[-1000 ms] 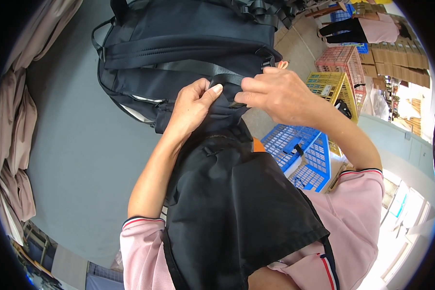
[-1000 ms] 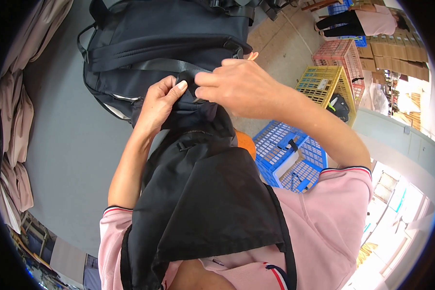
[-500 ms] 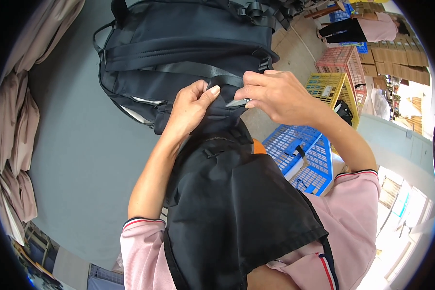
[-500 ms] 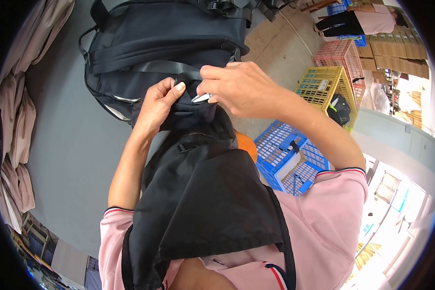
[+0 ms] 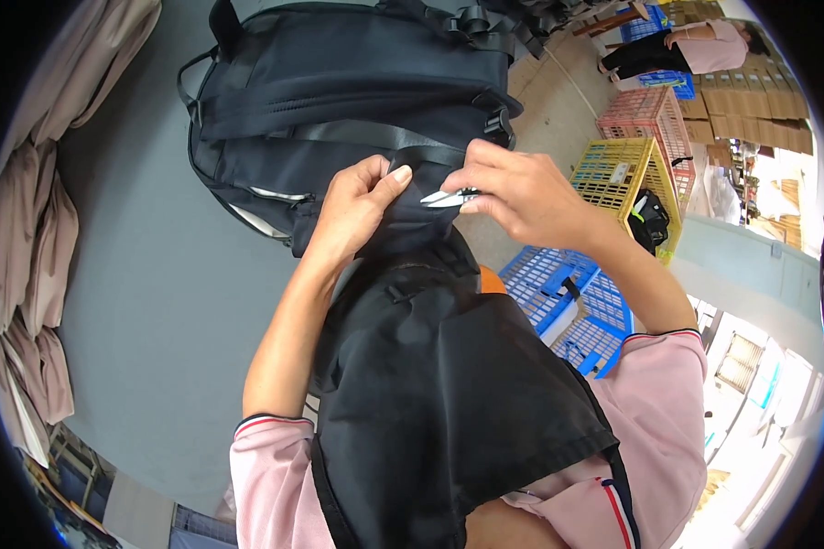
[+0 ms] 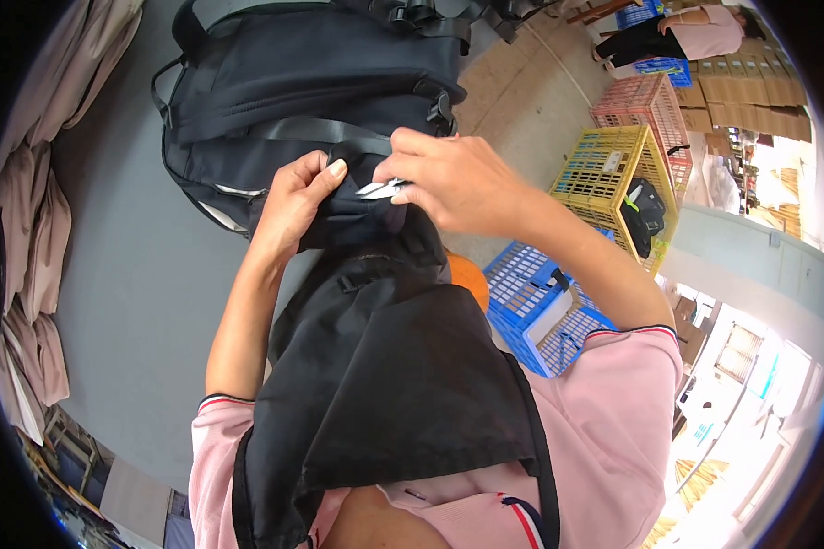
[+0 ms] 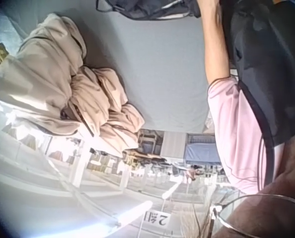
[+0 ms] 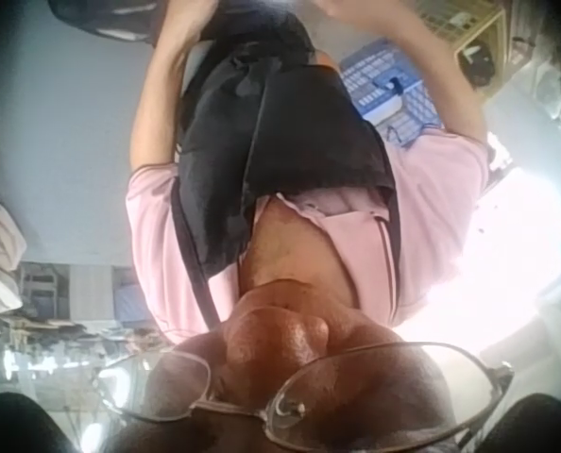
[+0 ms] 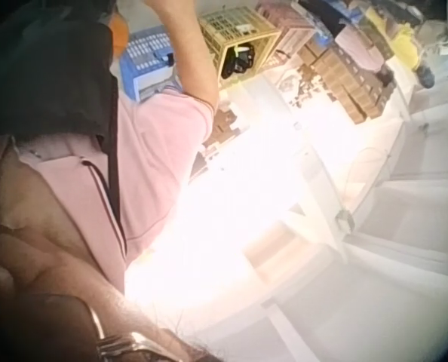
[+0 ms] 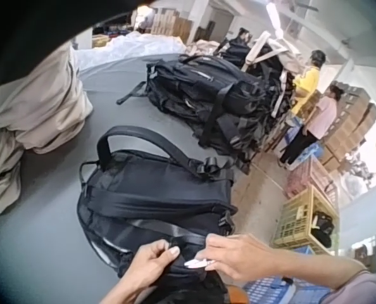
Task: The recorder uses small scissors to trim loose threads from the straps and body of black backpacks on a production table.
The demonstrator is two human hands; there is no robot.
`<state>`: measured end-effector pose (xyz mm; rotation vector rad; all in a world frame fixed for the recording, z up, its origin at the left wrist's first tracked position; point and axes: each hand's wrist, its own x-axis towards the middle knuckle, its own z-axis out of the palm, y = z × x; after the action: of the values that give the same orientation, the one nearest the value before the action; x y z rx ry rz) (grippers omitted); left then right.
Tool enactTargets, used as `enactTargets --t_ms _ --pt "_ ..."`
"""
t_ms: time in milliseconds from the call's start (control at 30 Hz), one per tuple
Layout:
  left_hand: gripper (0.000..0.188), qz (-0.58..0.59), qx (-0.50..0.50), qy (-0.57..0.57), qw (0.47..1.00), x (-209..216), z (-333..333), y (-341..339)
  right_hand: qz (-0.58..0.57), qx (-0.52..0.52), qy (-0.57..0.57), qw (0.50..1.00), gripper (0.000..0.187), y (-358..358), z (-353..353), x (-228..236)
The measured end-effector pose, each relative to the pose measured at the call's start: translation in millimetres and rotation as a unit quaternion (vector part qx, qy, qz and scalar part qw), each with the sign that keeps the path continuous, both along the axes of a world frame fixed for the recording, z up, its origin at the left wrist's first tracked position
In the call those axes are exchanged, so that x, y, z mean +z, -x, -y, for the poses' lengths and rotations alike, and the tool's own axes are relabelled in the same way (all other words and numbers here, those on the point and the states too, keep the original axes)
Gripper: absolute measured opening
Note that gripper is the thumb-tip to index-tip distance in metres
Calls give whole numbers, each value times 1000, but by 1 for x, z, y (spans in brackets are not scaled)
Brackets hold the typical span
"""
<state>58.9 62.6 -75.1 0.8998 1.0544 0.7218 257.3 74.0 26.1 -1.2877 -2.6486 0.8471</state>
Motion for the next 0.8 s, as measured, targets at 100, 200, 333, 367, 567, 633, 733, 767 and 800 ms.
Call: enactTargets --t_ms 100,200,333,367,567,633,733,767,800 --pt "26 -3 24 -22 999 4 9 1 -15 8 -43 999 21 1 12 -2" --pt "19 -18 57 -52 997 15 19 1 -67 -28 -118 990 24 6 33 0" --pt "17 26 119 -8 993 37 30 -4 -97 -70 -101 988 26 3 50 -13" --pt "19 30 132 6 991 41 32 -5 -117 -111 -105 981 30 4 54 -16" --pt "35 133 245 -82 957 20 39 2 -170 -107 -188 961 50 26 65 -56" --pt "37 212 279 -98 932 18 39 8 -137 -38 -282 949 47 35 67 -54" --pt "37 179 314 -137 922 30 49 21 -184 8 -281 942 38 49 67 -65" --pt "37 150 330 -181 914 36 52 28 -208 23 -273 939 37 54 67 -63" --pt "40 114 397 -178 893 44 54 36 -224 50 -233 945 37 55 70 -55"
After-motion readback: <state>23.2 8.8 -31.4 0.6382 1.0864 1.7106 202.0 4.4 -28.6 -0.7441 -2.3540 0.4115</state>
